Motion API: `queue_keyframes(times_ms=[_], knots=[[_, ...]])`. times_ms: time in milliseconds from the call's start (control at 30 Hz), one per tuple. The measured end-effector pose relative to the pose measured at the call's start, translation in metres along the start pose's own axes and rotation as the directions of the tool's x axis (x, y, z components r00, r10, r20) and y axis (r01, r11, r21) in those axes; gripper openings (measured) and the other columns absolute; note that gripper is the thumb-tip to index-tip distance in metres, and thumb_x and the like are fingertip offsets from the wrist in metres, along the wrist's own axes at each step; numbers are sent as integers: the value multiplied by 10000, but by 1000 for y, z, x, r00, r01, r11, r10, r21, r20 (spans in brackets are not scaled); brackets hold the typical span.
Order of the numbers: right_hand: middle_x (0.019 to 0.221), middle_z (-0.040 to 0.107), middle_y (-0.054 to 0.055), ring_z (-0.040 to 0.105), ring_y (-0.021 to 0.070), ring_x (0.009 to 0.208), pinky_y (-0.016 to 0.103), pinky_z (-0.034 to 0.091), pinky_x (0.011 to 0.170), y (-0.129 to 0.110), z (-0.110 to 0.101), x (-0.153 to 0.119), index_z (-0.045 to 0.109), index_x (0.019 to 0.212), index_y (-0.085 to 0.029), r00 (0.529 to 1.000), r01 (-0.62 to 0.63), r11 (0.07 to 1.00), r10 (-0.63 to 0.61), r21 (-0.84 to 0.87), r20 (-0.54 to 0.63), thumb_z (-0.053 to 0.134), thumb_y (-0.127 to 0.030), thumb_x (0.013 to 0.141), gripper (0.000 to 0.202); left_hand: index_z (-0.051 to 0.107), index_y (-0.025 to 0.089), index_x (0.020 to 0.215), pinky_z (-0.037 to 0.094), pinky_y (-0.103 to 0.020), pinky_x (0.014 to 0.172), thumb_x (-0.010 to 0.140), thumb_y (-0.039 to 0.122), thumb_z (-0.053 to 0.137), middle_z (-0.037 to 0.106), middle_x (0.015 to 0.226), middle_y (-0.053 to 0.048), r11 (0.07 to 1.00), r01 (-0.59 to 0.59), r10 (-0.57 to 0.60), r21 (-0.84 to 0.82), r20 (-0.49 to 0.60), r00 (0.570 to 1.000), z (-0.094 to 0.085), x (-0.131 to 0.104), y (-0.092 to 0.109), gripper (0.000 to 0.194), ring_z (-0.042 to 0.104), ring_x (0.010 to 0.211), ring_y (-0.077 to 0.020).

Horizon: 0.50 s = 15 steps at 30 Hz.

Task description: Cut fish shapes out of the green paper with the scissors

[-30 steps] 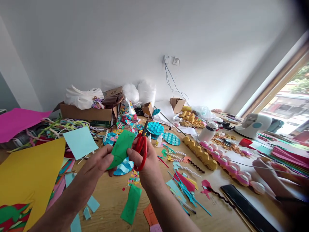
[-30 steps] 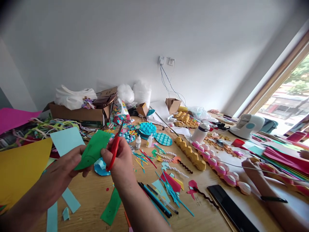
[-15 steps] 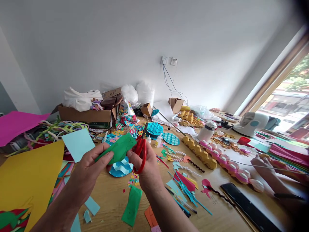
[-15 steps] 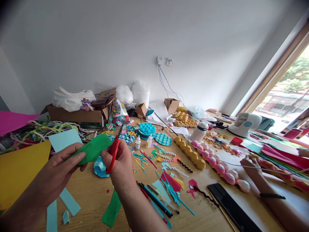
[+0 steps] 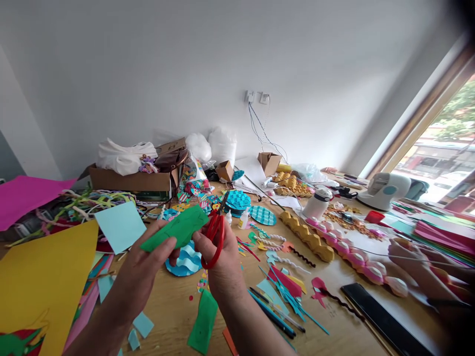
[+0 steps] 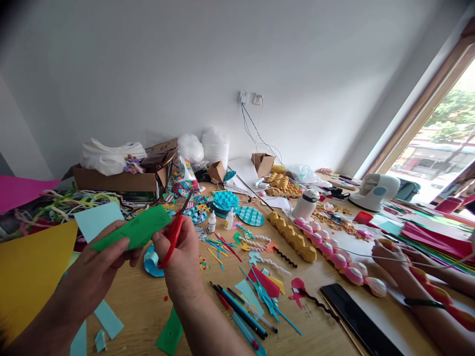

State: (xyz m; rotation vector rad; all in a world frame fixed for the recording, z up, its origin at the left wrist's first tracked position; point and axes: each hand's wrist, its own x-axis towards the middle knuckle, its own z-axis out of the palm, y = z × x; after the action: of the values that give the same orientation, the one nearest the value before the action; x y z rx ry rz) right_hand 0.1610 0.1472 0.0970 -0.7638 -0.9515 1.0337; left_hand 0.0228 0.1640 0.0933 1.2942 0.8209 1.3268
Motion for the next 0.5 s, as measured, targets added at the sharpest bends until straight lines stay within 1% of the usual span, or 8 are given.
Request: queue_keyframes(times_ms=[100, 133, 200, 300, 333, 400, 433, 500], knots=[[658, 515, -61, 450, 102, 573, 221, 368, 534, -10, -6, 4, 510, 764, -206, 992, -71, 993, 80, -90, 99, 744, -253, 643, 268, 663, 250, 819, 457, -207, 581, 778, 442, 682, 624, 712, 36, 1000, 9, -8, 9, -60, 998, -14, 3, 11, 198, 541, 665, -150], [662, 524, -62, 457, 102, 584, 221, 372, 549, -14, -8, 5, 513, 769, -203, 986, -75, 991, 92, -114, 143, 756, -248, 633, 281, 674, 243, 805, 465, -210, 591, 782, 431, 679, 626, 705, 26, 999, 24, -22, 42, -49, 999, -19, 4, 14, 190, 553, 677, -156], [668, 537, -62, 459, 100, 592, 222, 371, 563, -20, -12, 9, 519, 773, -199, 953, -95, 980, 141, -175, 269, 778, -248, 625, 302, 707, 227, 789, 479, -227, 599, 789, 425, 675, 646, 682, 3, 989, 69, -76, 133, 47, 996, -26, 5, 19, 200, 572, 669, -171], [662, 516, -71, 427, 92, 574, 217, 344, 544, -25, -14, 13, 510, 770, -203, 892, -92, 959, 199, -268, 406, 780, -250, 658, 296, 753, 214, 780, 500, -265, 576, 724, 402, 731, 688, 674, -26, 962, 96, -159, 255, 242, 957, -24, 6, 22, 197, 602, 633, -200], [660, 503, -74, 413, 90, 570, 215, 331, 534, -27, -14, 13, 505, 766, -204, 879, -80, 954, 205, -290, 431, 776, -247, 671, 291, 758, 215, 744, 501, -268, 558, 686, 374, 757, 691, 661, -24, 953, 94, -178, 289, 278, 944, -21, 5, 23, 169, 604, 614, -203], [654, 477, -76, 390, 88, 567, 214, 308, 519, -29, -12, 14, 494, 753, -205, 868, -52, 946, 201, -320, 455, 774, -246, 684, 292, 745, 219, 639, 493, -265, 518, 621, 330, 789, 681, 609, -11, 940, 85, -189, 329, 298, 936, -14, 3, 21, 121, 594, 570, -199], [655, 472, -75, 390, 90, 570, 216, 305, 517, -30, -12, 14, 494, 753, -205, 871, -43, 943, 197, -331, 451, 777, -251, 685, 294, 737, 221, 610, 496, -268, 517, 610, 330, 792, 682, 602, -9, 941, 85, -184, 328, 284, 941, -10, 2, 20, 122, 597, 569, -203], [676, 499, -64, 423, 102, 597, 226, 330, 539, -30, -11, 12, 507, 768, -203, 893, -36, 939, 184, -342, 412, 779, -273, 686, 293, 742, 220, 639, 518, -289, 550, 627, 374, 782, 710, 643, -18, 956, 100, -162, 276, 210, 964, -5, -1, 15, 159, 623, 607, -222]])
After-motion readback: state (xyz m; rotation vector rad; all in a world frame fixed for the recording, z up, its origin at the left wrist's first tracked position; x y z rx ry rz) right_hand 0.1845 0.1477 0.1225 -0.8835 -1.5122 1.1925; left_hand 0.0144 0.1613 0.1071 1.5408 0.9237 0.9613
